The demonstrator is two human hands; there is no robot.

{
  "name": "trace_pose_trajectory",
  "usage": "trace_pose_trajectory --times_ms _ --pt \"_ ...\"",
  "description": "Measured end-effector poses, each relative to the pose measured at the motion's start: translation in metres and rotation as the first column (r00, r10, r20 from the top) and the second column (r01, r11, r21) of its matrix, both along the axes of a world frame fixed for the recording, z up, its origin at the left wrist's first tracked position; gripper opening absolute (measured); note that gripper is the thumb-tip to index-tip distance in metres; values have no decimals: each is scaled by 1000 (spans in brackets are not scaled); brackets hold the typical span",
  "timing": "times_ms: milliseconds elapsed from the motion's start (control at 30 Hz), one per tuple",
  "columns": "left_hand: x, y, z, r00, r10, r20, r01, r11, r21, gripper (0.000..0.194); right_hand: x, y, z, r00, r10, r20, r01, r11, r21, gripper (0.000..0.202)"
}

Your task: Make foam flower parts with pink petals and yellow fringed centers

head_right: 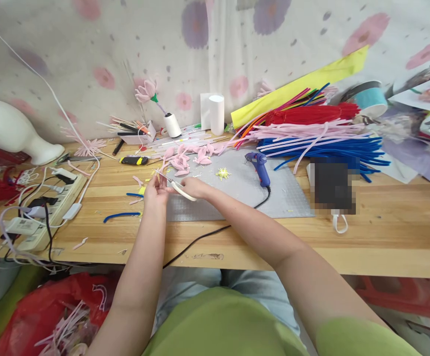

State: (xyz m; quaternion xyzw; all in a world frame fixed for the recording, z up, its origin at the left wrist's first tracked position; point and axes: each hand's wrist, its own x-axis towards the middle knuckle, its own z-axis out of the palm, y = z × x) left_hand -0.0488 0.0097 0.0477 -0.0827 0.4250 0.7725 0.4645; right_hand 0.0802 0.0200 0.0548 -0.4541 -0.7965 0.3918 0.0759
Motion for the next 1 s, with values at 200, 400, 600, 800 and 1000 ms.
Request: trace_pose_trajectory --times_ms 200,400,600,800,1000 --pt "-4 -2 -1 999 -6 -38 6 1000 -2 19 -2 -3 1 997 -22 -79 19 999 -40 63" --pt "-7 -1 -4 997 -4 -72 1 1000 -31 20 -4 -3 1 997 -12 -78 7 999 -52 61" --pt "-18 -6 -2 992 -2 -130 -4 999 -40 19 -14 1 1 999 5 -31 -6 1000 -25 61" --pt "-31 -16 1 972 130 -197 -134 991 -7 15 -15 3 -4 970 -49 239 -13 968 251 53" --pt "-16 -8 6 908 142 -395 -136 990 43 21 0 -8 -14 937 10 349 -180 871 456 32"
